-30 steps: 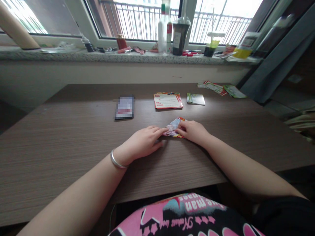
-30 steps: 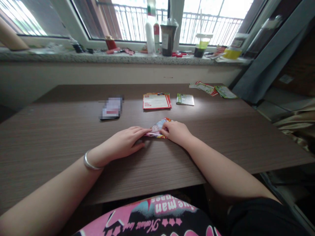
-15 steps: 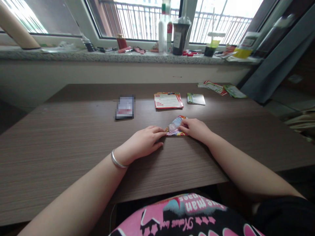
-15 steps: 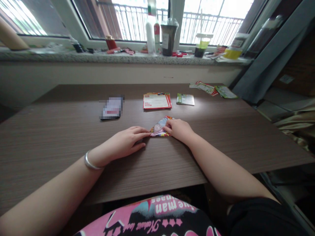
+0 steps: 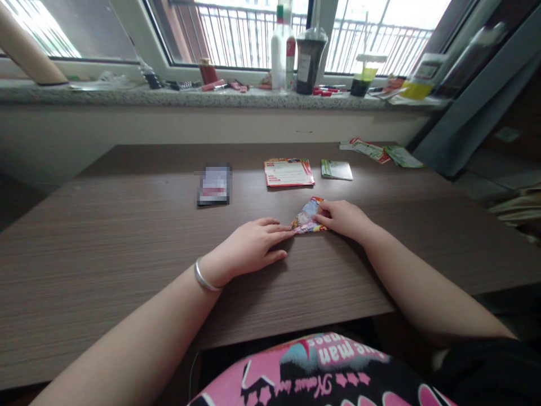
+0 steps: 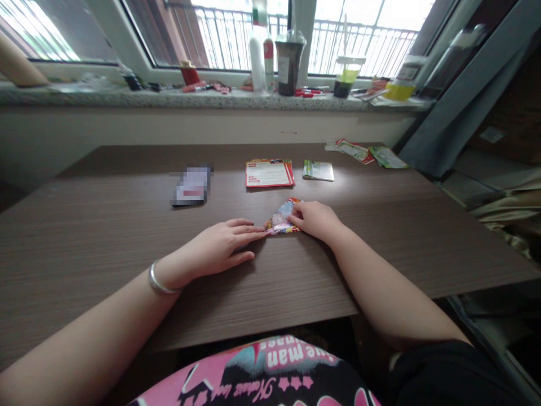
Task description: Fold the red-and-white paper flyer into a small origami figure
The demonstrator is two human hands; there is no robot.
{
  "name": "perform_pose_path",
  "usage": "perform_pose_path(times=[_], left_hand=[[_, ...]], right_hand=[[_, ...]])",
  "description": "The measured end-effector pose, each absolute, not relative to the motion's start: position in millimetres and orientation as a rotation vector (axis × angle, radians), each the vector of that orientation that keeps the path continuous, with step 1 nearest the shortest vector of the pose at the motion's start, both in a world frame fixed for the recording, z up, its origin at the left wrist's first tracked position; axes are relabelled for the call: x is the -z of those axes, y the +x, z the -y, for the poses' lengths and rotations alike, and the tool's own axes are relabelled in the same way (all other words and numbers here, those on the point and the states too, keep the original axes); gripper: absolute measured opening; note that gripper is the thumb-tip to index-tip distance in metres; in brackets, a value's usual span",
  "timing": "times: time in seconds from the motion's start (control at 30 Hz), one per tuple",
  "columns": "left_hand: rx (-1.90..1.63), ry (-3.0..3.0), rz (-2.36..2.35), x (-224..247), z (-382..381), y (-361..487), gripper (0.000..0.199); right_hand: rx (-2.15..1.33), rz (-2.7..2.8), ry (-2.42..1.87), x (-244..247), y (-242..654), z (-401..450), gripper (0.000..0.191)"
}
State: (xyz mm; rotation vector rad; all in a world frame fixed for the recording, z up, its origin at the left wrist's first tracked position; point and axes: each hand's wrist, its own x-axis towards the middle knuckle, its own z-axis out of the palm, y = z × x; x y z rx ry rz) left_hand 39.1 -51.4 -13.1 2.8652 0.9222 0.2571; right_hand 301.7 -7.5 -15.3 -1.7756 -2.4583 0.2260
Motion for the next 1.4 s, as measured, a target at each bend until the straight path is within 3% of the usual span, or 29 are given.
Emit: perform_pose_path(times=[0.2, 0.43, 1.0, 1.4], left_hand=[[-0.291, 2.904, -0.895, 16, 50, 39, 0.046], [-0.335, 2.975, -0.88, 21, 50, 41, 0.041], [-0.273, 2.931, -1.004, 19, 53, 39, 0.038], [-0.286, 2.989, -0.969, 14, 55, 45, 0.031]], right_hand=[[0.2, 2.566, -1.41, 11, 286, 24, 0.025], [0.265, 2.66, -1.271, 19, 263, 36, 0.03], [-0.111, 2.607, -1.44, 27, 264, 17, 0.026], [-0.108, 2.615, -1.447, 26, 262, 16, 0.026]])
